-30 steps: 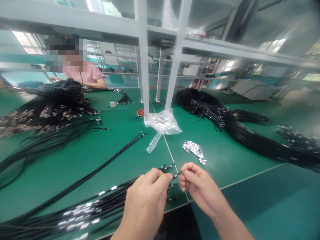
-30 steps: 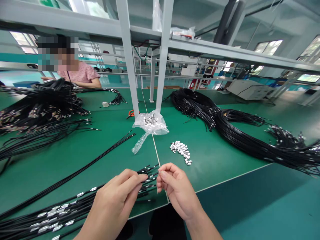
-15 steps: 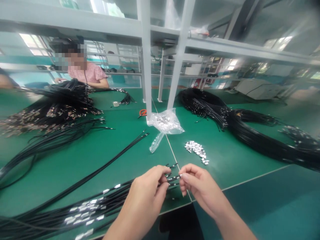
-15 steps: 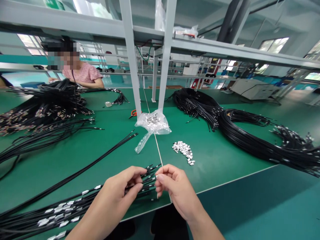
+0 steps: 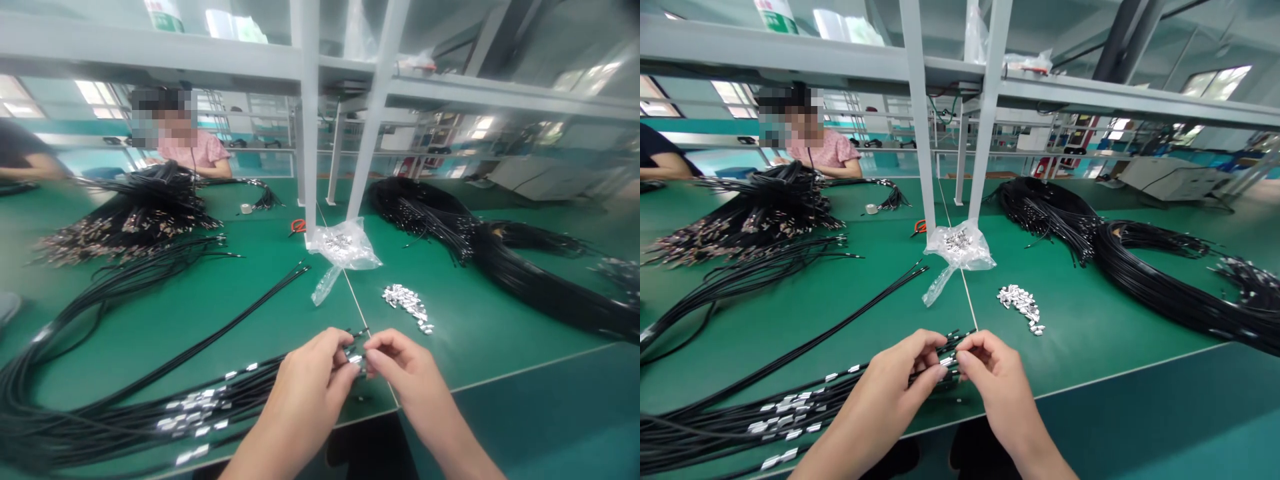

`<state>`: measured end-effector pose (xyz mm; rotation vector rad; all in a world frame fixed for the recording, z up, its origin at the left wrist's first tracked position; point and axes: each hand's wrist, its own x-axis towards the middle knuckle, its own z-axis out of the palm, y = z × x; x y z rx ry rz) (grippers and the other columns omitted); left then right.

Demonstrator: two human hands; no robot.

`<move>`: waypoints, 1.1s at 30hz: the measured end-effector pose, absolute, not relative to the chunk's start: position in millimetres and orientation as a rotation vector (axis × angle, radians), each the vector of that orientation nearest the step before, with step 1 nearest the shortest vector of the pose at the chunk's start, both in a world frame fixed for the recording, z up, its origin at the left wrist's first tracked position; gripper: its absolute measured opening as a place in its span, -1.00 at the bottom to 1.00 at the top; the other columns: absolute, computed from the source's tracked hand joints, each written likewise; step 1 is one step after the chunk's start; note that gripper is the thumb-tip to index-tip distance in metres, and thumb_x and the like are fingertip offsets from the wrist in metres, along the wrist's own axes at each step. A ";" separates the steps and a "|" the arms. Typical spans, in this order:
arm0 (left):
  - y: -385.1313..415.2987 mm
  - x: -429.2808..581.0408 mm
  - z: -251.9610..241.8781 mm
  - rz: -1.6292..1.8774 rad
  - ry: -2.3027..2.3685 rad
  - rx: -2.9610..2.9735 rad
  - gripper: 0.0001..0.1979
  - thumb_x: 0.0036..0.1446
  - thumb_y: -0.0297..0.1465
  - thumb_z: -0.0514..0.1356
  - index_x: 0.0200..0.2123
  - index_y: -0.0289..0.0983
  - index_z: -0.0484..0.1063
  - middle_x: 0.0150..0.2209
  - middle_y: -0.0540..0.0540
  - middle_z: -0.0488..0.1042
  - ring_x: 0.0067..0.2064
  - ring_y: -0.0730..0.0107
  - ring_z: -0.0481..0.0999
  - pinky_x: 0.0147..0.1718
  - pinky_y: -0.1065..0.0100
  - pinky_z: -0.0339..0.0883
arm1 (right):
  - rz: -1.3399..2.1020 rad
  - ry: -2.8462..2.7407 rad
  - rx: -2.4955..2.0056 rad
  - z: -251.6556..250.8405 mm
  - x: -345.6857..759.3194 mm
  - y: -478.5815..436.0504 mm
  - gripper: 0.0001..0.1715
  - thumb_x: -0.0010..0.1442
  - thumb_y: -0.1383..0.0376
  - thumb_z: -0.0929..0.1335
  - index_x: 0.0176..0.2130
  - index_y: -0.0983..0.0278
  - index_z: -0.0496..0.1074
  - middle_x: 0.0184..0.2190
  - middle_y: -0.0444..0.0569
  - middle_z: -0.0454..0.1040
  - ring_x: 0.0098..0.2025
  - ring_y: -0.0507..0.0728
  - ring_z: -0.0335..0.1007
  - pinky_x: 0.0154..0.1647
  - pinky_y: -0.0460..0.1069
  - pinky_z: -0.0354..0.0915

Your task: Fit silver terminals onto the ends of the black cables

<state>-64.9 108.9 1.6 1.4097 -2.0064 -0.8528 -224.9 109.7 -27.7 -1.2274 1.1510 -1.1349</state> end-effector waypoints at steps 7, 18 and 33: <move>113.1 -43.5 17.0 -0.651 -2.255 1.556 -0.89 0.09 -0.46 0.09 -0.44 -0.16 0.36 -0.39 0.10 0.41 -0.34 0.45 0.38 -0.40 0.45 0.12 | -1.187 1.216 -1.240 -20.8 -227.1 111.1 -0.83 0.05 0.20 0.39 -0.37 0.26 0.42 -0.48 -0.13 0.40 -0.41 0.03 0.29 -0.35 -0.10 0.24; 113.8 -42.6 -4.5 -0.468 -2.277 1.445 -0.79 0.20 -0.24 0.01 -0.25 0.00 0.44 -0.28 0.12 0.50 -0.25 0.41 0.46 -0.27 0.43 0.31 | -1.176 1.374 -1.487 -24.0 -250.4 98.6 -0.75 0.18 0.17 0.25 -0.19 0.25 0.38 -0.39 -0.09 0.39 -0.35 0.06 0.31 -0.31 -0.06 0.25; 111.9 -48.4 -2.6 -0.534 -2.194 1.515 -0.81 0.18 -0.23 0.03 -0.25 -0.05 0.42 -0.25 0.07 0.48 -0.23 0.34 0.45 -0.24 0.34 0.32 | -0.829 2.085 -1.870 -76.8 -344.3 32.4 -0.86 -0.06 0.46 0.33 -0.56 0.26 0.33 -0.52 -0.12 0.23 -0.46 0.06 0.11 -0.37 -0.03 -0.05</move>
